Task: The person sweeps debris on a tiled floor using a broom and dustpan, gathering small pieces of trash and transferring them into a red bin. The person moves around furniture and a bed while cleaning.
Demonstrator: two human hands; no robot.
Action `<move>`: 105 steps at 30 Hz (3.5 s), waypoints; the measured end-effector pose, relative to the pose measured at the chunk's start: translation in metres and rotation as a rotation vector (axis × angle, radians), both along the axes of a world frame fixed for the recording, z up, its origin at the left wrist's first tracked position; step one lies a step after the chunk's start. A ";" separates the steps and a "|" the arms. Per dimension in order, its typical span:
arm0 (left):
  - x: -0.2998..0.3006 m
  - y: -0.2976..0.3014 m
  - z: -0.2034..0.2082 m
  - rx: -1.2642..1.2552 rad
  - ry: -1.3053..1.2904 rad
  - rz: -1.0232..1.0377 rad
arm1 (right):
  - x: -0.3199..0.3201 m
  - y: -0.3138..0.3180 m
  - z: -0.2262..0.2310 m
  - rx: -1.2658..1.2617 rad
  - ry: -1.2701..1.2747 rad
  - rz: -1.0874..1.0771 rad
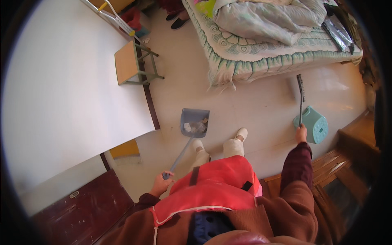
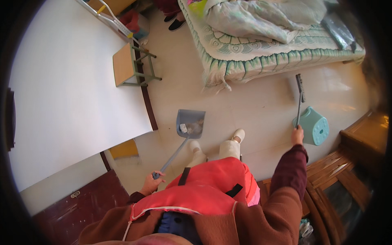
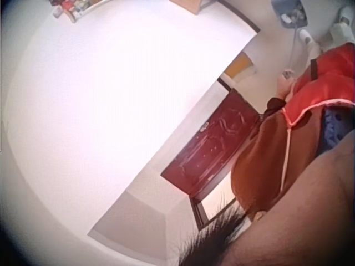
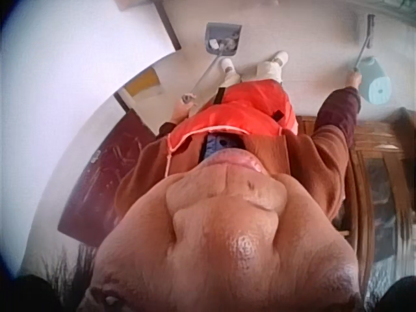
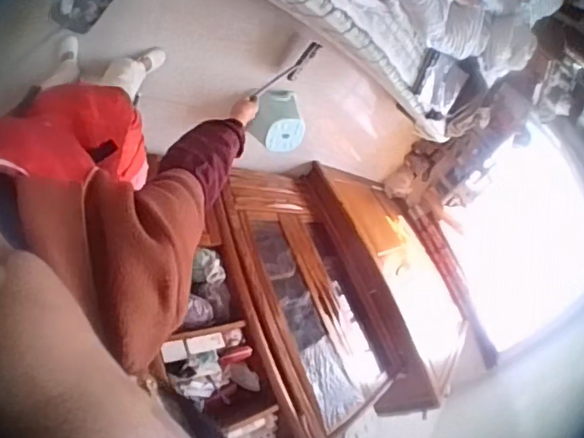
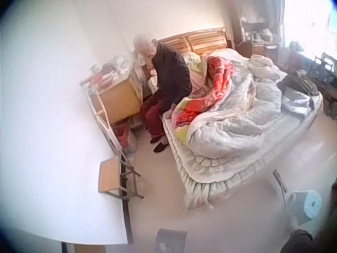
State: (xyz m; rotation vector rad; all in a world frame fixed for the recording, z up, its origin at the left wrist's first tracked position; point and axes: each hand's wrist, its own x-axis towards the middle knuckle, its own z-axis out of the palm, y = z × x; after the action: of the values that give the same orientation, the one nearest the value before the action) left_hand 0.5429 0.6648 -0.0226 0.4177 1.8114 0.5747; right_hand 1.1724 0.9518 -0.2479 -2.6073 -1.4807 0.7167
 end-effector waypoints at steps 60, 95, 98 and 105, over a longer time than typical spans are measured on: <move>-0.096 -0.167 -0.049 0.133 -0.008 0.304 | -0.477 -0.157 0.009 -0.512 0.701 0.301; -0.119 -0.170 -0.032 0.109 -0.007 0.371 | -0.547 -0.167 0.099 -0.859 1.148 -0.462; -0.123 -0.159 -0.029 0.116 0.047 0.336 | -0.538 -0.140 0.123 -0.841 1.140 -0.445; -0.132 -0.104 -0.042 0.133 0.023 0.391 | -0.508 -0.072 0.138 -0.679 0.840 0.202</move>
State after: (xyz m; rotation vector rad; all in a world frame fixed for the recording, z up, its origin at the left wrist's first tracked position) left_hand 0.4110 0.5609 -0.0646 0.1567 1.8951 0.9671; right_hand 0.6639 0.8795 -0.1102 -1.9577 -1.3371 2.2938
